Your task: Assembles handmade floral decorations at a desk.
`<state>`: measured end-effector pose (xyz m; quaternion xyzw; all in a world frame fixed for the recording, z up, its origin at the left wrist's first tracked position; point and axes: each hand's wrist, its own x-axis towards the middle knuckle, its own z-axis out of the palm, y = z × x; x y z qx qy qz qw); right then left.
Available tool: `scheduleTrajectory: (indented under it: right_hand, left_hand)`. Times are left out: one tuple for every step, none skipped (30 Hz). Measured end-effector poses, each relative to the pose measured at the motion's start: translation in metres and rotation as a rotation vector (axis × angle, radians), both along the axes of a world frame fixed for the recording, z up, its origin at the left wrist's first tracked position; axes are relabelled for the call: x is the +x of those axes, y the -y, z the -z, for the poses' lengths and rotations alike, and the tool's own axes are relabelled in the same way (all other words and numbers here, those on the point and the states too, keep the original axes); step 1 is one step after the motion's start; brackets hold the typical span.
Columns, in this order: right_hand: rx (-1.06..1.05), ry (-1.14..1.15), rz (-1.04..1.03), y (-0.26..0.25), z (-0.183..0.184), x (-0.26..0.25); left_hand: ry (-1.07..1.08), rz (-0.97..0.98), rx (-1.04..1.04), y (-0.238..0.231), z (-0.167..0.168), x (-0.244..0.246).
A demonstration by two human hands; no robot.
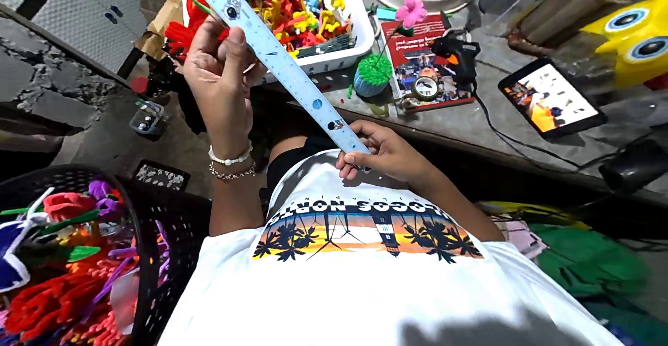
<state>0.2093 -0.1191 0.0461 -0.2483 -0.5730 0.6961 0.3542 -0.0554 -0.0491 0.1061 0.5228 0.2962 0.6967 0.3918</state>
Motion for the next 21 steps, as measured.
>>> scheduleTrajectory:
  right_hand:
    - [-0.010,-0.009,0.007,-0.001,-0.002,0.001]
    - [-0.019,-0.014,0.016,-0.001,-0.003,0.003]
    - [-0.026,-0.017,0.028,-0.002,-0.005,0.004]
    - [-0.026,-0.022,0.041,-0.003,-0.007,0.006]
    - [-0.013,-0.026,0.057,-0.004,-0.008,0.007]
    - [0.009,-0.032,0.071,-0.004,-0.009,0.008]
    - [0.030,-0.039,0.079,-0.006,-0.010,0.010]
    - [0.048,-0.043,0.087,-0.007,-0.011,0.013]
    - [0.061,-0.040,0.096,-0.008,-0.012,0.015]
    - [0.070,-0.034,0.108,-0.009,-0.014,0.017]
    - [0.079,-0.031,0.119,-0.009,-0.016,0.019]
    - [0.087,-0.025,0.135,-0.009,-0.017,0.020]
    - [0.090,-0.022,0.151,-0.009,-0.018,0.020]
    - [0.095,-0.022,0.165,-0.009,-0.019,0.021]
    - [0.099,-0.025,0.173,-0.009,-0.019,0.021]
    - [0.103,-0.030,0.178,-0.009,-0.020,0.022]
    - [0.105,-0.036,0.178,-0.009,-0.020,0.022]
    - [0.107,-0.042,0.177,-0.009,-0.020,0.022]
    - [0.109,-0.049,0.178,-0.008,-0.021,0.023]
    - [0.109,-0.059,0.181,-0.008,-0.020,0.022]
    - [0.110,-0.067,0.187,-0.008,-0.020,0.021]
  left_hand:
    - [-0.033,0.022,-0.009,0.001,0.001,0.004]
    - [-0.072,0.051,-0.023,0.002,0.002,0.007]
    - [-0.110,0.079,-0.039,0.003,0.003,0.011]
    - [-0.138,0.110,-0.054,0.005,0.005,0.015]
    - [-0.161,0.144,-0.068,0.007,0.007,0.020]
    - [-0.184,0.183,-0.077,0.010,0.008,0.024]
    - [-0.207,0.220,-0.089,0.013,0.009,0.028]
    - [-0.234,0.255,-0.107,0.018,0.010,0.032]
    - [-0.276,0.292,-0.129,0.024,0.011,0.035]
    - [-0.308,0.326,-0.133,0.028,0.012,0.037]
    - [-0.336,0.356,-0.124,0.030,0.014,0.038]
    - [-0.352,0.385,-0.116,0.033,0.016,0.039]
    - [-0.369,0.410,-0.110,0.036,0.017,0.039]
    - [-0.381,0.428,-0.100,0.038,0.018,0.040]
    - [-0.390,0.439,-0.089,0.039,0.019,0.041]
    - [-0.400,0.437,-0.078,0.040,0.020,0.042]
    - [-0.400,0.434,-0.074,0.040,0.021,0.043]
    - [-0.393,0.426,-0.073,0.040,0.022,0.045]
    - [-0.382,0.417,-0.071,0.040,0.023,0.046]
    - [-0.365,0.408,-0.068,0.040,0.025,0.049]
    - [-0.338,0.401,-0.064,0.040,0.026,0.051]
